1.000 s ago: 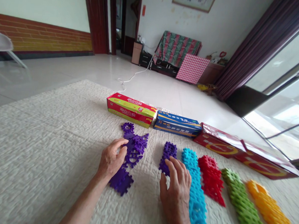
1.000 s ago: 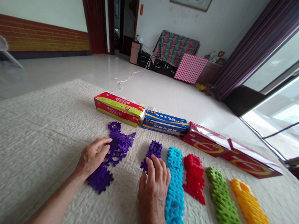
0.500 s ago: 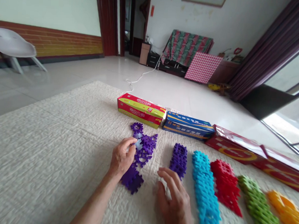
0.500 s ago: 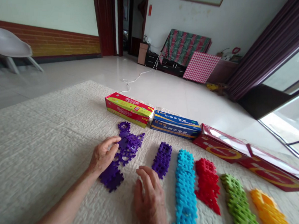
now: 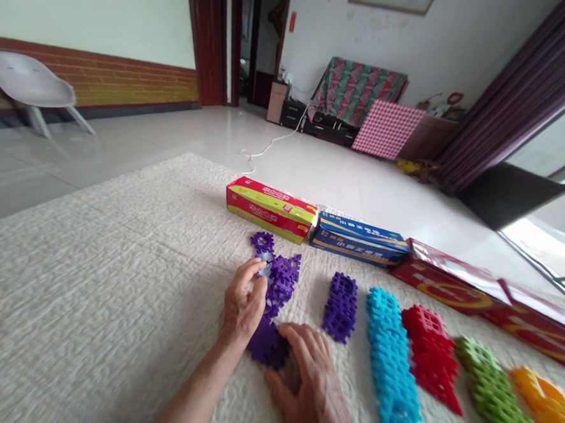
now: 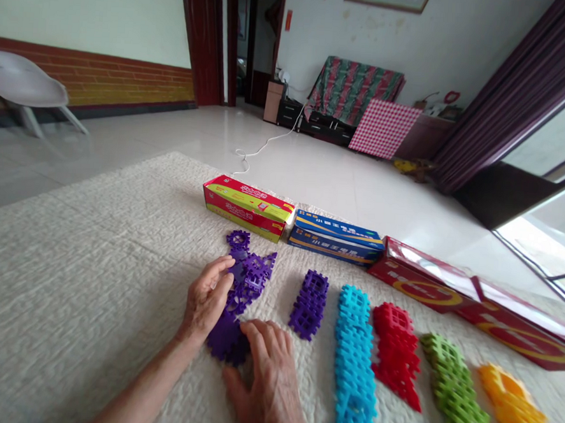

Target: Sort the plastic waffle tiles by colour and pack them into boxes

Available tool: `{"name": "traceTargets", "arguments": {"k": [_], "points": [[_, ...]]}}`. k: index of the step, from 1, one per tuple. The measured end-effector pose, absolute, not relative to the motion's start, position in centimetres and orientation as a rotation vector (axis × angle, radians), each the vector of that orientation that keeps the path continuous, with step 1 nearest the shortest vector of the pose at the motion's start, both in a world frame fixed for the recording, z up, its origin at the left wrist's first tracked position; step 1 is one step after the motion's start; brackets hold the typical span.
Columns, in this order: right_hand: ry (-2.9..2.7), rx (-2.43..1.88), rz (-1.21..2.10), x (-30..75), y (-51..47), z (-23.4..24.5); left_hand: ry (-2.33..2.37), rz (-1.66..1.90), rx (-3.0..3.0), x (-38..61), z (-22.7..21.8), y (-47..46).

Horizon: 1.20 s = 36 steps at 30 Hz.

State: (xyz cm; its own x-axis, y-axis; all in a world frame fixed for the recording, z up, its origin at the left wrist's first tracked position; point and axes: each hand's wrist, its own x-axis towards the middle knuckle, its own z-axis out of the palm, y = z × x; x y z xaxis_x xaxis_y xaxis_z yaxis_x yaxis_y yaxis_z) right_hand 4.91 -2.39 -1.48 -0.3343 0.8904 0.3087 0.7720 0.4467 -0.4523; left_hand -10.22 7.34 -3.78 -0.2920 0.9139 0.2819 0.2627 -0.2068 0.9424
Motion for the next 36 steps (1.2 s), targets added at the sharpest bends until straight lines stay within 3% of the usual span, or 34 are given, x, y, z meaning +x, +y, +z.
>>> {"name": "traceTargets", "arguments": {"k": [10, 25, 32, 36], "points": [[-1.936, -1.47, 0.019, 6.4, -1.6, -2.7, 1.494, 1.519, 1.445, -10.6, -4.0, 7.6], [-2.04, -1.102, 0.264, 6.7, -1.7, -0.7, 1.523, 1.514, 1.489, -10.6, -3.9, 7.6], [-2.068, -1.176, 0.525, 6.5, -2.2, 0.0, 1.519, 1.489, 1.493, -10.6, -3.9, 7.5], [-2.125, -1.282, 0.502, 6.7, -2.5, 0.4, 1.517, 1.489, 1.499, -10.6, -3.9, 7.6]]}}
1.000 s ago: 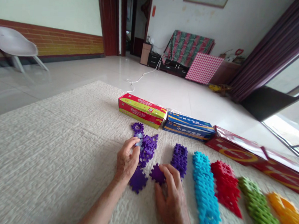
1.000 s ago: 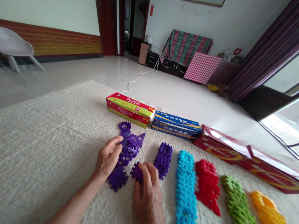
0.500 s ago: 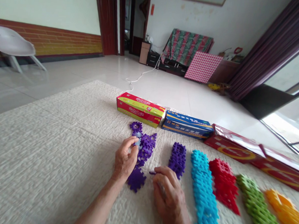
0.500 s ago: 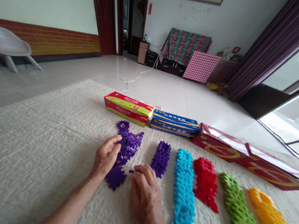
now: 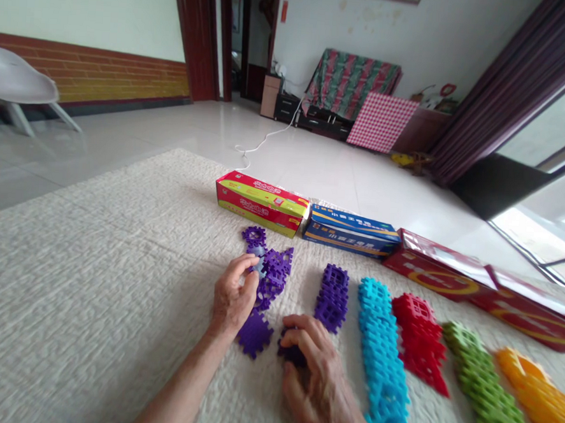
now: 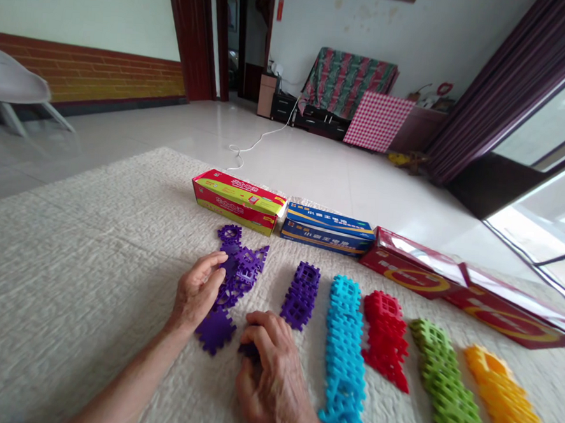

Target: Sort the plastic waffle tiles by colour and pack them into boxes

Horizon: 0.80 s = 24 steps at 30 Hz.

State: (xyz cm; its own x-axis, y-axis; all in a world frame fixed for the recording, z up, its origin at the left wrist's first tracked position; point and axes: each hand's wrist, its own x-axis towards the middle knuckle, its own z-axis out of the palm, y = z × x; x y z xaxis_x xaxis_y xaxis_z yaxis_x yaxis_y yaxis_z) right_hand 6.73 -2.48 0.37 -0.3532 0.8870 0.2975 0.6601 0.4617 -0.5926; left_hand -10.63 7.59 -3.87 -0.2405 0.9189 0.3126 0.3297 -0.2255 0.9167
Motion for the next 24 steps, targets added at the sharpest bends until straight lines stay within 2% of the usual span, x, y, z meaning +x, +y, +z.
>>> {"name": "traceTargets", "arguments": {"k": [11, 18, 24], "points": [[-2.171, -1.428, 0.316, 7.0, -2.6, -0.1, 1.531, 1.475, 1.502, -10.7, -4.0, 7.5], [-1.923, -1.548, -0.159, 9.4, -1.3, -1.0, 1.511, 1.476, 1.512, -10.8, -4.4, 7.7], [-1.943, -1.62, -0.218, 10.0, -1.1, -1.9, 1.509, 1.47, 1.509, -10.9, -4.3, 7.7]]}}
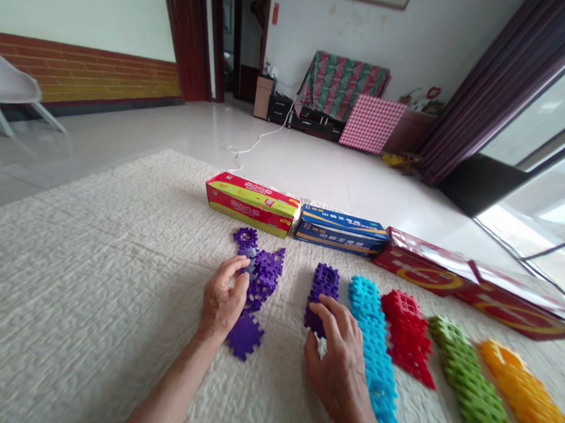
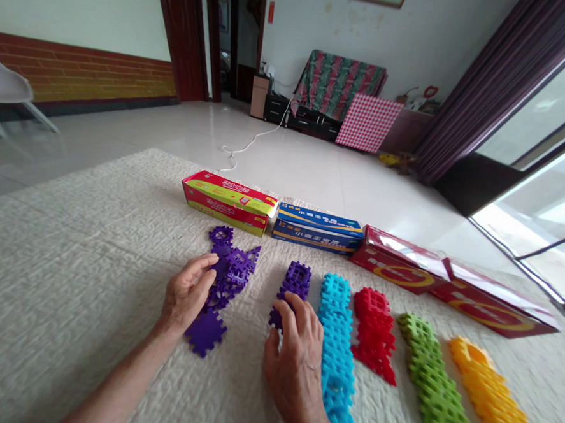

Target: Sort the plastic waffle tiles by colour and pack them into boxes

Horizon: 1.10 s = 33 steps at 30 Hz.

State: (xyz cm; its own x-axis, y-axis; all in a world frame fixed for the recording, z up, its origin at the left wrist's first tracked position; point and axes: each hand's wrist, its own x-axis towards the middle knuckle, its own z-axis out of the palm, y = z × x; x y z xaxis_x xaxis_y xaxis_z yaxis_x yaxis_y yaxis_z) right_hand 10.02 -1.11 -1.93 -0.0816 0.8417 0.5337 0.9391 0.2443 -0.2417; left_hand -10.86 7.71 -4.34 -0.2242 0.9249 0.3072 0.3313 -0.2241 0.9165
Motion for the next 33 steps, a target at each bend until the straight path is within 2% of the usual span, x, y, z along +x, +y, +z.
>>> {"name": "traceTargets", "arguments": {"k": [10, 19, 23, 28, 33], "points": [[-1.924, -1.62, -0.216, 9.0, -1.6, -1.3, 1.483, 1.494, 1.41, -11.0, -4.5, 7.9], [-2.179, -1.324, 0.134, 6.3, -2.5, -1.3, 1.492, 1.442, 1.541, -11.0, -3.5, 7.5], [-2.285, -1.164, 0.138, 5.7, -2.0, -2.4, 1.558, 1.554, 1.78, -11.5, -4.2, 8.2], [-2.428, -1.031, 0.125, 5.7, -0.9, -4.4, 1.643, 1.445, 1.849, -12.0, -5.6, 8.7], [-2.465, -1.021, 0.115, 5.8, -0.7, -4.4, 1.717, 1.42, 1.84, -11.9, -5.5, 11.0]]}}
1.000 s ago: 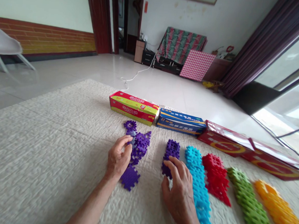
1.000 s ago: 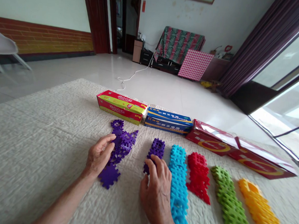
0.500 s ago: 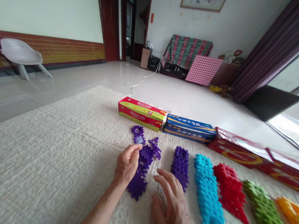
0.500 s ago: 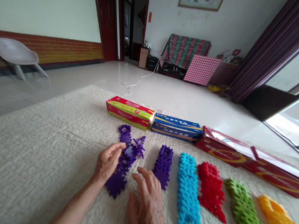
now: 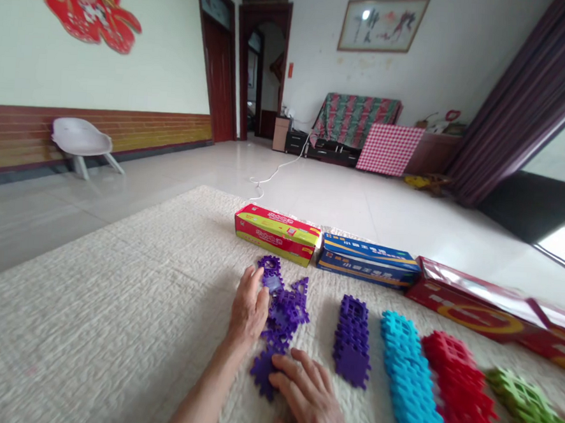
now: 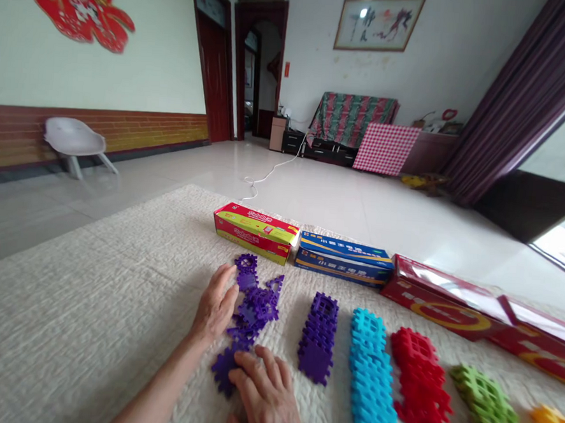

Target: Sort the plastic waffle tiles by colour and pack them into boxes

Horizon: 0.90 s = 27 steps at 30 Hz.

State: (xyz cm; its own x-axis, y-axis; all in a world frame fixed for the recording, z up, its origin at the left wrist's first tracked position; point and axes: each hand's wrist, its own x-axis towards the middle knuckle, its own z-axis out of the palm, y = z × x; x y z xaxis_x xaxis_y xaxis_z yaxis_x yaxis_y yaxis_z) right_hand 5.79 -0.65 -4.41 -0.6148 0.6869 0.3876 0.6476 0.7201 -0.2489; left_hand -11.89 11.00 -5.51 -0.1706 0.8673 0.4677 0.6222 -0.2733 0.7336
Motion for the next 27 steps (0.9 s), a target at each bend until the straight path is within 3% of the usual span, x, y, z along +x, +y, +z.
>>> {"name": "traceTargets", "arguments": {"k": [11, 19, 27], "points": [[-2.251, -0.921, 0.126, 5.1, -0.7, -3.2, 1.894, 1.24, 1.982, -9.8, -4.0, 16.1], [-2.165, -0.926, 0.276, 4.8, -1.2, -2.5, 1.741, 1.149, 2.138, -9.6, -3.7, 13.8], [-2.077, -1.194, 0.389, 4.3, -2.4, -3.3, 1.539, 1.227, 2.113, -10.2, -3.9, 8.9]]}}
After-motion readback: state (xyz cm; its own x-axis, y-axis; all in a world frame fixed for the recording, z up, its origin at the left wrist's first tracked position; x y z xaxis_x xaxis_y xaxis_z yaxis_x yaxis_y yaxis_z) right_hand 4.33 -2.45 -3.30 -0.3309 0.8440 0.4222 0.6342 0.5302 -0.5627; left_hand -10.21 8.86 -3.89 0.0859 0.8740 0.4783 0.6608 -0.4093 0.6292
